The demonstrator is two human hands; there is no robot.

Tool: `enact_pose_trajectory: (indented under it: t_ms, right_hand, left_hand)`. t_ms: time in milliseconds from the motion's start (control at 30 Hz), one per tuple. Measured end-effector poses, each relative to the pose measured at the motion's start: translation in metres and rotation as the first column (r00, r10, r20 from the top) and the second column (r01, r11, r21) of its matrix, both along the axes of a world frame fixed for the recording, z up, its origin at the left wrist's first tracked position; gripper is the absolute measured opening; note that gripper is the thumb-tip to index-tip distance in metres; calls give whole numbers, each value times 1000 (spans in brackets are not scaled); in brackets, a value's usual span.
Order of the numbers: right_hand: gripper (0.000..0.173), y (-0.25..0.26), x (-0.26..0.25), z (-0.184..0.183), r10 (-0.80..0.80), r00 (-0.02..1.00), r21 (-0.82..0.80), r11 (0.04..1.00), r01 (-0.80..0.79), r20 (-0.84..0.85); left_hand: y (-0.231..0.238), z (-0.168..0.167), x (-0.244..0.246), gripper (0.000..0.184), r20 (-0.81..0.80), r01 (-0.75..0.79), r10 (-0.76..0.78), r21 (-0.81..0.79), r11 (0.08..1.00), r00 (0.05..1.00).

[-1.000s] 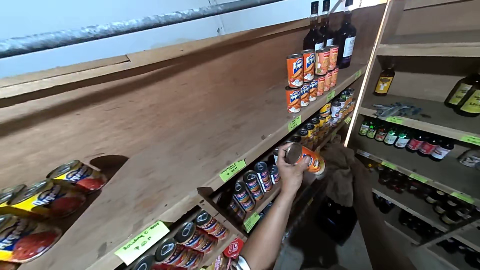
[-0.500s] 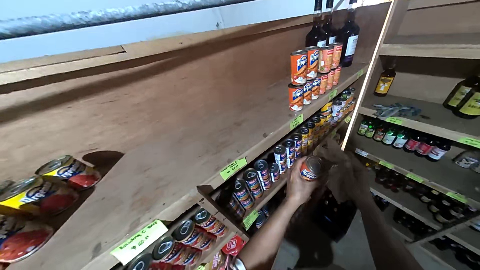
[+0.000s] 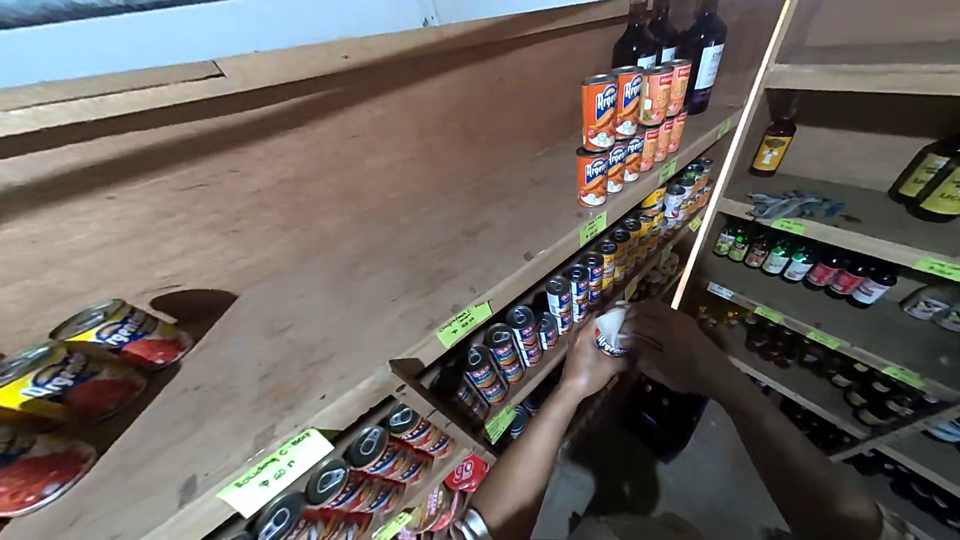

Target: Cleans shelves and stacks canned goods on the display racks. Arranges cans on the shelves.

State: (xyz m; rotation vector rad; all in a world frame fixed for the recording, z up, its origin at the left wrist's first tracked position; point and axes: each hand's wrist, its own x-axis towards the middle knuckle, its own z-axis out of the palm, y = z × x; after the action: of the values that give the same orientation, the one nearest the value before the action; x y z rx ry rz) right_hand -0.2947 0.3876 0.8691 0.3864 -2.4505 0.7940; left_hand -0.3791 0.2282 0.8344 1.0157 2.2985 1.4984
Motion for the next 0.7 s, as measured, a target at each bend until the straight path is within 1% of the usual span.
enact_pose_trajectory:
  t_ms: [67, 133, 167, 233, 267, 300, 333, 367, 400, 433, 467, 500, 533, 567, 600, 633, 667, 700]
  right_hand:
    - [19, 9, -1, -1, 93, 995, 8, 996, -93, 22]
    - [20, 15, -10, -5, 105, 994, -10, 994, -105, 2]
    - [21, 16, -14, -8, 68, 998, -6, 998, -68, -13]
    - [22, 13, -14, -8, -80, 997, 66, 995, 78, 23]
    - [24, 8, -11, -3, -169, 980, 129, 980, 155, 107]
    - [27, 1, -5, 3, -246, 943, 189, 960, 206, 225]
    - [30, -4, 0, 11, -286, 896, 224, 950, 218, 341]
    - [32, -4, 6, 16, -271, 865, 207, 958, 199, 422]
    - [33, 0, 11, 19, -203, 859, 118, 979, 167, 471]
    - [32, 6, 14, 17, -123, 887, -13, 990, 143, 444]
    - [30, 9, 16, 12, -83, 930, -122, 983, 135, 357]
    - [29, 10, 13, 4, -67, 971, -194, 975, 113, 230]
    - [31, 11, 6, -7, -18, 992, -220, 974, 45, 123]
    - [32, 11, -1, -21, 53, 997, -219, 975, -37, 65]
    - [33, 11, -7, -33, 109, 994, -196, 975, -101, 28]
    - [33, 14, -8, -38, 128, 991, -192, 974, -121, 27]
    - [30, 20, -6, -39, 98, 994, -213, 973, -87, 40]
    - [27, 27, -2, -39, 12, 999, -266, 964, 1, 47]
  left_hand:
    - [-1, -1, -1, 70, 46, 41, -39, -48, 998, 998]
    - [0, -1, 2, 68, 32, 56, -53, -95, 994, 998]
    - [0, -1, 4, 69, 7, 45, -45, -97, 994, 999]
    - [1, -2, 3, 73, -65, -15, 10, -70, 997, 998]
    - [2, -4, 3, 73, -101, -64, 56, -71, 995, 993]
    - [3, -7, 4, 73, -136, -115, 103, -80, 990, 985]
    - [5, -11, 6, 71, -167, -158, 143, -80, 984, 975]
    - [6, -14, 7, 70, -180, -187, 171, -79, 979, 969]
    - [7, -16, 7, 70, -165, -201, 184, -94, 975, 969]
    - [6, -15, 7, 71, -121, -194, 179, -122, 973, 976]
    - [6, -13, 7, 74, -66, -170, 162, -150, 974, 985]
    - [6, -10, 8, 76, -16, -132, 131, -184, 974, 991]
    - [7, -8, 10, 75, 7, -92, 95, -207, 974, 995]
    - [8, -8, 15, 72, 14, -61, 65, -221, 973, 998]
    - [9, -7, 18, 67, 30, -39, 48, -240, 970, 998]
    - [9, -8, 20, 64, 68, -31, 48, -233, 972, 997]
    - [10, -10, 20, 64, 140, -43, 65, -155, 987, 988]
    - [11, -13, 19, 67, 240, -87, 83, 7, 996, 967]
